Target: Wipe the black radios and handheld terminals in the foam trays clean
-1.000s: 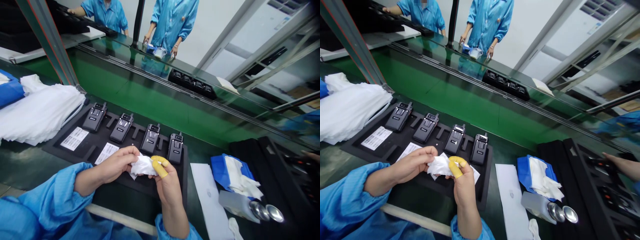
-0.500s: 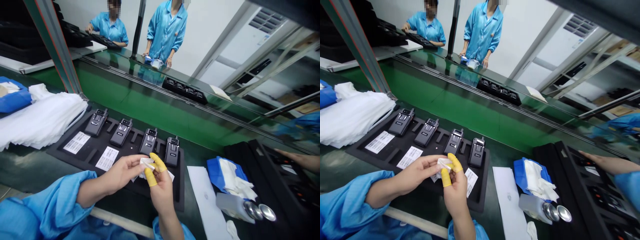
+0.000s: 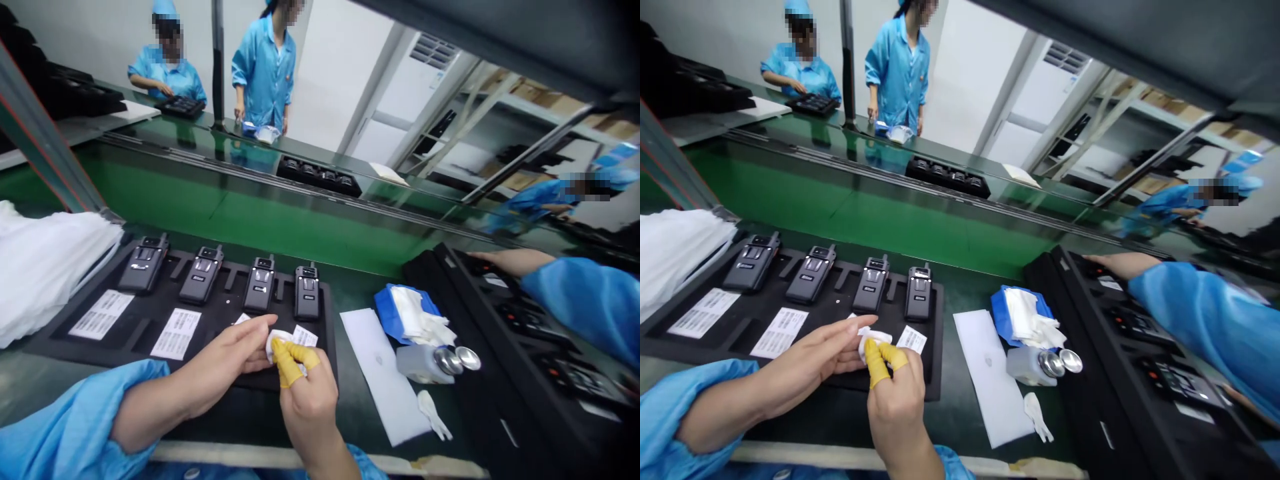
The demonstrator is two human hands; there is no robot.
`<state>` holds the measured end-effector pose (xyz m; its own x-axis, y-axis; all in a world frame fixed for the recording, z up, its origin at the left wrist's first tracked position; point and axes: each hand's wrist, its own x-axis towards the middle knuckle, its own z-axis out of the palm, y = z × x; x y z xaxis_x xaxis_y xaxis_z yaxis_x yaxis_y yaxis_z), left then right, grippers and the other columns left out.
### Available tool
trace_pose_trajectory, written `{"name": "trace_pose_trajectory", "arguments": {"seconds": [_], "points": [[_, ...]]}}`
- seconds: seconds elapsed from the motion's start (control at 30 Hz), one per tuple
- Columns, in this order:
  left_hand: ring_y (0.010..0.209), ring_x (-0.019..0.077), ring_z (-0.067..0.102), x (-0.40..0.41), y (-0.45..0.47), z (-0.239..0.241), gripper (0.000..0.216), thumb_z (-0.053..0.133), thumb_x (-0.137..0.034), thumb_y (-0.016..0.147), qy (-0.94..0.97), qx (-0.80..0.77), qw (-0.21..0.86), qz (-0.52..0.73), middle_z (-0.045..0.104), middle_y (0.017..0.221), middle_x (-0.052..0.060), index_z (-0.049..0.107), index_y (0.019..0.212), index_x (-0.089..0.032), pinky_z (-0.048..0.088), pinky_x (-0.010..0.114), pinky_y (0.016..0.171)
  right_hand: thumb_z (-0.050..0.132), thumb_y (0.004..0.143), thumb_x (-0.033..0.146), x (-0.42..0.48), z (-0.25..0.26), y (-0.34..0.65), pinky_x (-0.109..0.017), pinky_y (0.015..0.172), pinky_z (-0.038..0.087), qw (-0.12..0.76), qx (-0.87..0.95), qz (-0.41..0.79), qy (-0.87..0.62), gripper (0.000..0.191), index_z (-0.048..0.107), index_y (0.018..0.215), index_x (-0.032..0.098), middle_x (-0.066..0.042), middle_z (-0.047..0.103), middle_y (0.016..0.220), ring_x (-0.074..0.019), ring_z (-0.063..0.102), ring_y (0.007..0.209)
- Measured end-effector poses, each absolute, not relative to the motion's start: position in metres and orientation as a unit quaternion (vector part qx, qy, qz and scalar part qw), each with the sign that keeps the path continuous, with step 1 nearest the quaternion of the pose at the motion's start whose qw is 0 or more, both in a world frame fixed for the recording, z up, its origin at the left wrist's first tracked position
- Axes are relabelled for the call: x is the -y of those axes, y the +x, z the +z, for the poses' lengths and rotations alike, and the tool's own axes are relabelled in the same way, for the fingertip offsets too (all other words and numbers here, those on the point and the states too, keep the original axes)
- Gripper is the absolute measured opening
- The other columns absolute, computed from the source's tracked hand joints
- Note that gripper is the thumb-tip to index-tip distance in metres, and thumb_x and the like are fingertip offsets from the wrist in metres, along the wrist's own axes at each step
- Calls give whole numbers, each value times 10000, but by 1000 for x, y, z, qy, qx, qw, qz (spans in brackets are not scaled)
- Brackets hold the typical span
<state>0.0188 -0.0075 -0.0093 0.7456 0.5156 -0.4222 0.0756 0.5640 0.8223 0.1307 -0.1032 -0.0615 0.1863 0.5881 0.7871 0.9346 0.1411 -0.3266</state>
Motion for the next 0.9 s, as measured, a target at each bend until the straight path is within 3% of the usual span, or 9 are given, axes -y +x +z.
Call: {"name": "trace_pose_trajectory", "arguments": {"seconds": [0.13,0.27,0.37,0.47,0.67,0.77,0.9], "points": [[1121,242,557,-7,44,-2,693,572,-497,811,644,-261,716,63,560,1245,143,353,1371,-154,420,385,974,531,809,22,123,-57,162,-279,685,518,459,559,-214,-656,497,562,1229,286,-50,600,879,-156,558,807],[1107,307,549,-34,92,-3,629,496,-388,862,896,-251,347,117,403,1345,177,306,1420,-167,417,424,945,584,829,144,165,-40,220,-297,723,490,398,452,-315,-734,348,623,1150,271,-51,599,898,-163,577,803],[973,375,608,-46,132,-9,708,444,-485,891,941,-303,129,73,416,1255,217,181,1478,-189,466,454,803,527,869,271,202,-29,272,-345,735,463,325,332,-361,-809,260,671,1077,213,-87,599,890,-200,569,806],[830,386,641,-45,163,-18,815,386,-625,871,948,-315,23,42,444,1170,252,82,1491,-193,472,420,692,436,892,323,228,-29,312,-375,732,442,245,268,-337,-869,329,695,1020,166,-110,586,846,-224,537,793],[885,423,619,-34,185,-33,707,351,-541,913,948,-312,-27,61,291,1378,307,135,1486,-188,461,439,702,406,870,255,230,-46,340,-349,761,432,170,317,-234,-903,336,707,984,158,-114,595,868,-219,518,826],[925,429,617,-34,184,-29,719,440,-448,892,945,-321,33,52,217,1441,289,133,1487,-185,473,460,726,435,852,248,226,-49,339,-348,756,424,152,340,-208,-904,324,704,1007,155,-120,594,883,-219,512,814],[1004,388,615,-43,170,-20,896,583,-393,782,929,-319,174,67,136,1482,266,85,1484,-145,478,439,830,412,828,197,226,-52,339,-359,724,414,137,343,-204,-907,341,721,961,143,-124,585,821,-222,492,758]]}}
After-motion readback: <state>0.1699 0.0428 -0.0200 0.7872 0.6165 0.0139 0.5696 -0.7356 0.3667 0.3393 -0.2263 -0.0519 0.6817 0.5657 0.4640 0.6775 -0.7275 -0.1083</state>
